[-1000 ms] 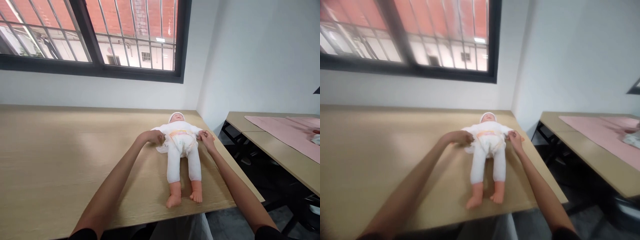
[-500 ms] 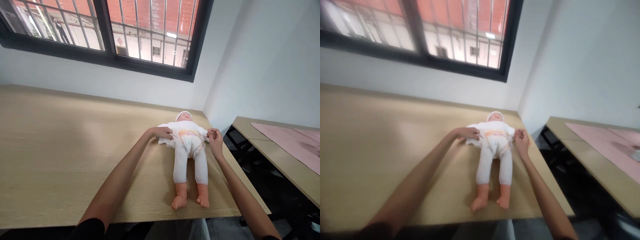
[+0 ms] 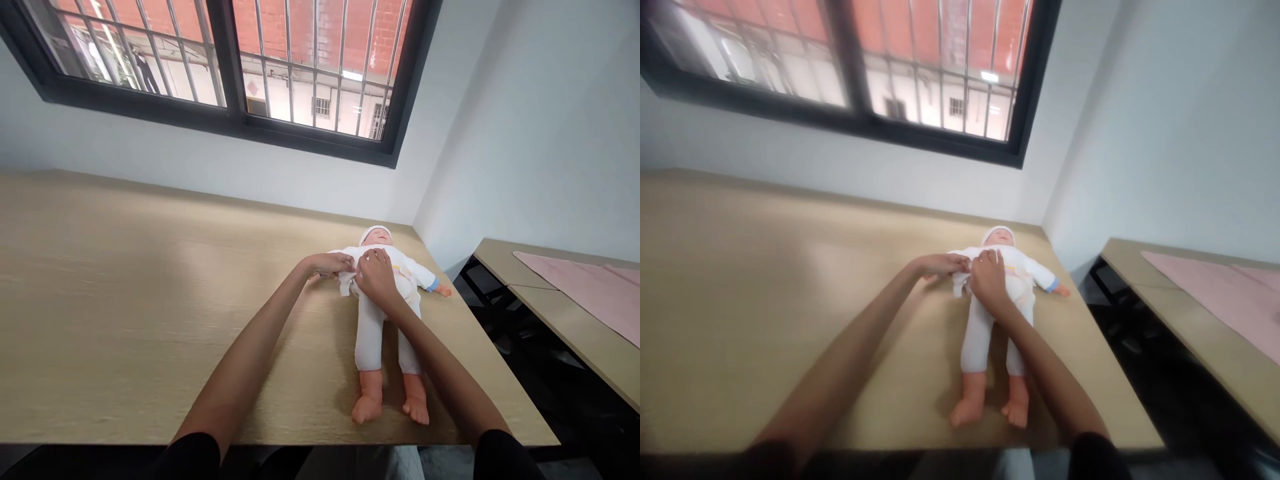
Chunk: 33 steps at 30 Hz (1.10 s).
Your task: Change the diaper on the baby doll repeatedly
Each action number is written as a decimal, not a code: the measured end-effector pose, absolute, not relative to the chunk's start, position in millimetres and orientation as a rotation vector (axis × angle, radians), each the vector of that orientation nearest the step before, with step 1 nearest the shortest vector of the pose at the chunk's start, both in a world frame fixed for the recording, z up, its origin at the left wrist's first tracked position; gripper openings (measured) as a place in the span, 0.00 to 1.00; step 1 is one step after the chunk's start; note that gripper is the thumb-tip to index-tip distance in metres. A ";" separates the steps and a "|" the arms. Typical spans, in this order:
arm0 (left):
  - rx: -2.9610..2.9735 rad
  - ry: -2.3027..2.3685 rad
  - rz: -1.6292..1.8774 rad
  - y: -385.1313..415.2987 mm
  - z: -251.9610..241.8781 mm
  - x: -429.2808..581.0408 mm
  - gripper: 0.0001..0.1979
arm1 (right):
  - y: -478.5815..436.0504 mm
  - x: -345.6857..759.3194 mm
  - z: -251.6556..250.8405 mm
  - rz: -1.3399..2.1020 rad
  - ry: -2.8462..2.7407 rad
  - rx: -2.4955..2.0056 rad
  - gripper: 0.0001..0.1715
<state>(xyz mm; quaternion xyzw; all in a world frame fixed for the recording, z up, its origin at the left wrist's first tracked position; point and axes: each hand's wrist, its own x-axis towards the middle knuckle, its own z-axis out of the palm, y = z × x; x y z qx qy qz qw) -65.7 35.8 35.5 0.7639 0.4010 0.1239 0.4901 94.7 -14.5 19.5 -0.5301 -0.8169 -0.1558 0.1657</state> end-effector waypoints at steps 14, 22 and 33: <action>1.904 1.253 0.236 25.9 63.9 -87.1 0.26 | -3.1 105.8 16.2 -0.279 -2.128 -1.506 0.13; 1.950 1.168 0.260 25.0 66.5 -87.0 0.24 | -16.8 95.1 23.7 -0.210 -2.496 -1.313 0.12; 1.949 1.111 0.521 20.8 72.3 -70.7 0.22 | -15.5 145.8 65.3 0.063 -2.499 -1.258 0.22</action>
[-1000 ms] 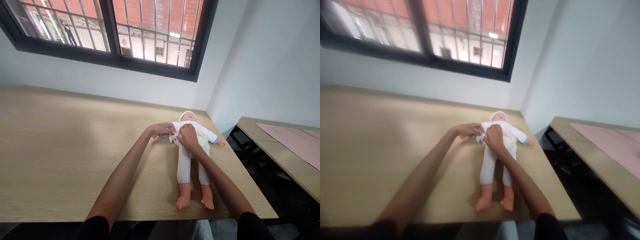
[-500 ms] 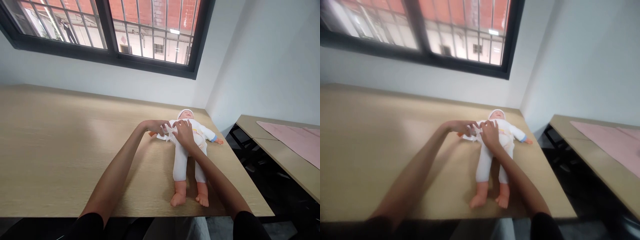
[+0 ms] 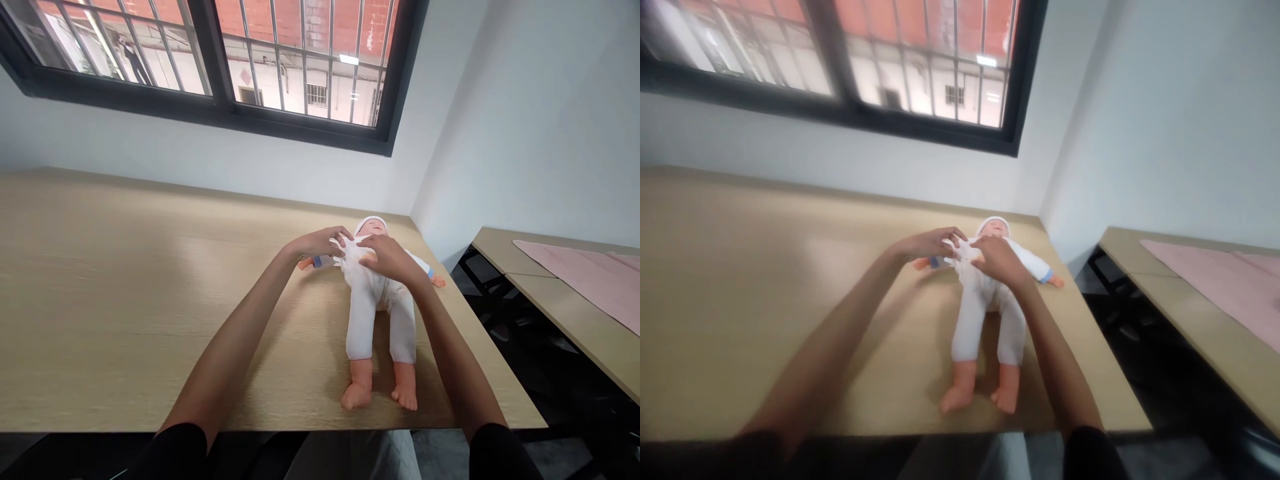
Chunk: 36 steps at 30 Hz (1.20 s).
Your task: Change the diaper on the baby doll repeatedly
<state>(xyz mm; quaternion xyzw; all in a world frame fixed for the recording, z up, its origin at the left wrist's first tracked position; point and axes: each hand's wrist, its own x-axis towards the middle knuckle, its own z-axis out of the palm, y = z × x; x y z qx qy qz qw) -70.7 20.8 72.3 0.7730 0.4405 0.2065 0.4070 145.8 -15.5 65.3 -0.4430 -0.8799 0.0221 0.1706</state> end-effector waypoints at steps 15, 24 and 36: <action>1.689 0.918 1.004 8.3 43.7 -5.0 0.17 | -7.0 153.6 60.9 0.086 -2.566 -1.426 0.12; 1.748 0.960 1.234 3.8 23.1 12.7 0.10 | -1.7 159.2 56.2 0.127 -2.539 -1.379 0.09; 1.775 0.951 1.130 -2.1 30.5 11.4 0.08 | 2.0 177.7 64.8 0.480 -2.439 -1.304 0.17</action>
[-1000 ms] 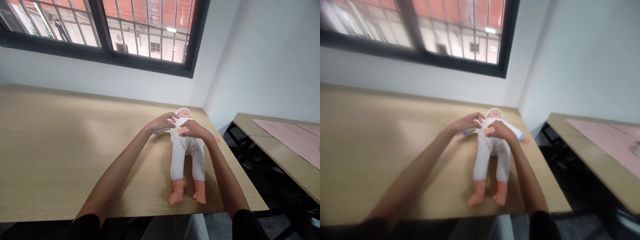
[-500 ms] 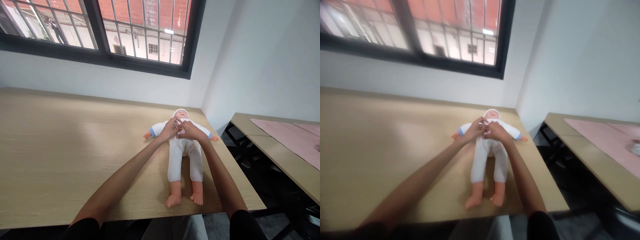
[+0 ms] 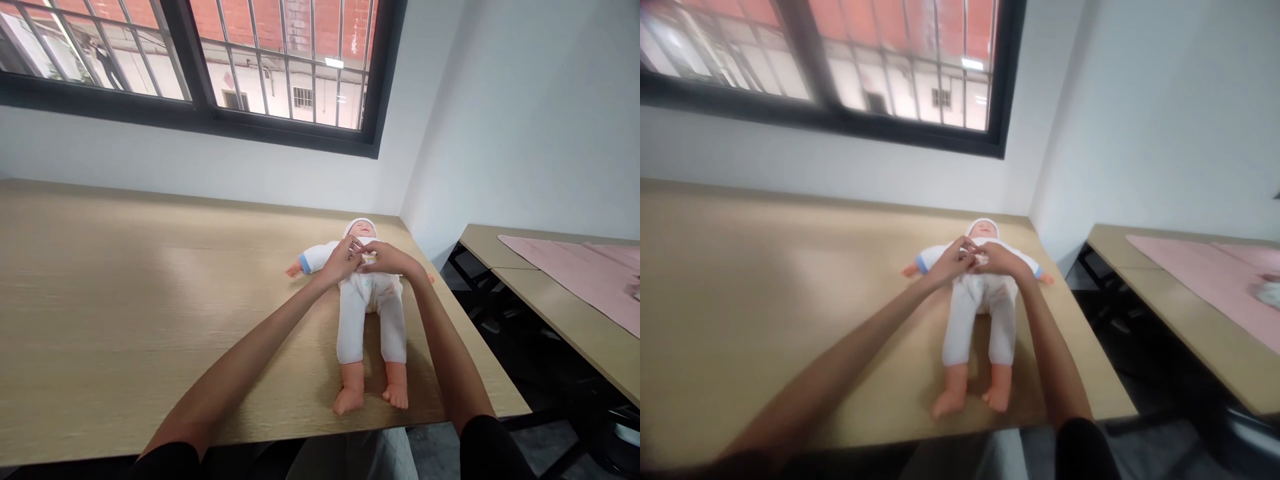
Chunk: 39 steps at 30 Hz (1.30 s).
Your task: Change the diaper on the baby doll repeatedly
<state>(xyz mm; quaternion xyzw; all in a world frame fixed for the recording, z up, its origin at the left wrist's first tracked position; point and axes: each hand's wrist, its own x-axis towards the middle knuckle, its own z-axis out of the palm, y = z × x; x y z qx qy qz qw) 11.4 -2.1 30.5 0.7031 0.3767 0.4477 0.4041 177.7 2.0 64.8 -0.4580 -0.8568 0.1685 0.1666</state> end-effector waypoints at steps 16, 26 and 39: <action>2.110 1.010 0.874 9.4 52.7 -13.9 0.08 | -16.8 237.8 101.1 0.533 -2.108 -1.694 0.16; 2.373 0.971 0.766 4.6 45.8 -4.6 0.04 | -14.4 230.3 97.8 0.522 -2.198 -1.703 0.14; 2.188 1.214 0.799 10.8 32.5 -2.6 0.14 | 25.5 239.0 55.7 0.833 -2.318 -1.393 0.18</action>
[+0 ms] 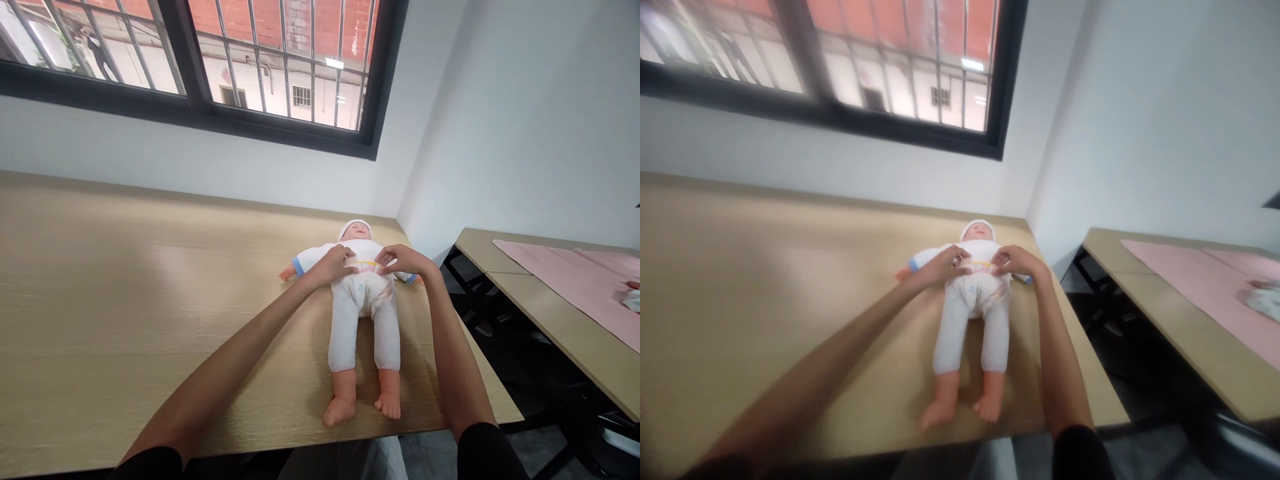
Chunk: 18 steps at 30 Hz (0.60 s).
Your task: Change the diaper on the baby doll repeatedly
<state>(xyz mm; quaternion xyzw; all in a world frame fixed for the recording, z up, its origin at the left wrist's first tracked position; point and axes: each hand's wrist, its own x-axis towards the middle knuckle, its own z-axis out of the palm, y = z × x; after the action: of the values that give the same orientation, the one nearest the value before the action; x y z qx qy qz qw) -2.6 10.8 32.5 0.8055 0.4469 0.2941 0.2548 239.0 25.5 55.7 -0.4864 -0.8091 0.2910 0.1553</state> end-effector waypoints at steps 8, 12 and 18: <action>2.297 1.147 0.647 10.3 34.9 -5.8 0.11 | 21.6 229.9 57.3 0.849 -2.464 -1.400 0.16; 2.256 1.113 0.618 15.8 34.6 -8.8 0.14 | 22.0 228.0 54.9 0.770 -2.554 -1.401 0.19; 2.081 0.970 0.641 21.9 34.5 -13.7 0.17 | 24.1 232.0 50.2 0.906 -2.506 -1.315 0.22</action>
<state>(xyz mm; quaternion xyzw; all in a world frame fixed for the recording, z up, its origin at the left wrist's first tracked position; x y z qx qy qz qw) -13.7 21.9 34.5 0.8110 0.3780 0.2498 0.3702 232.0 24.1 50.2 -0.4410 -0.8402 0.3038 0.0848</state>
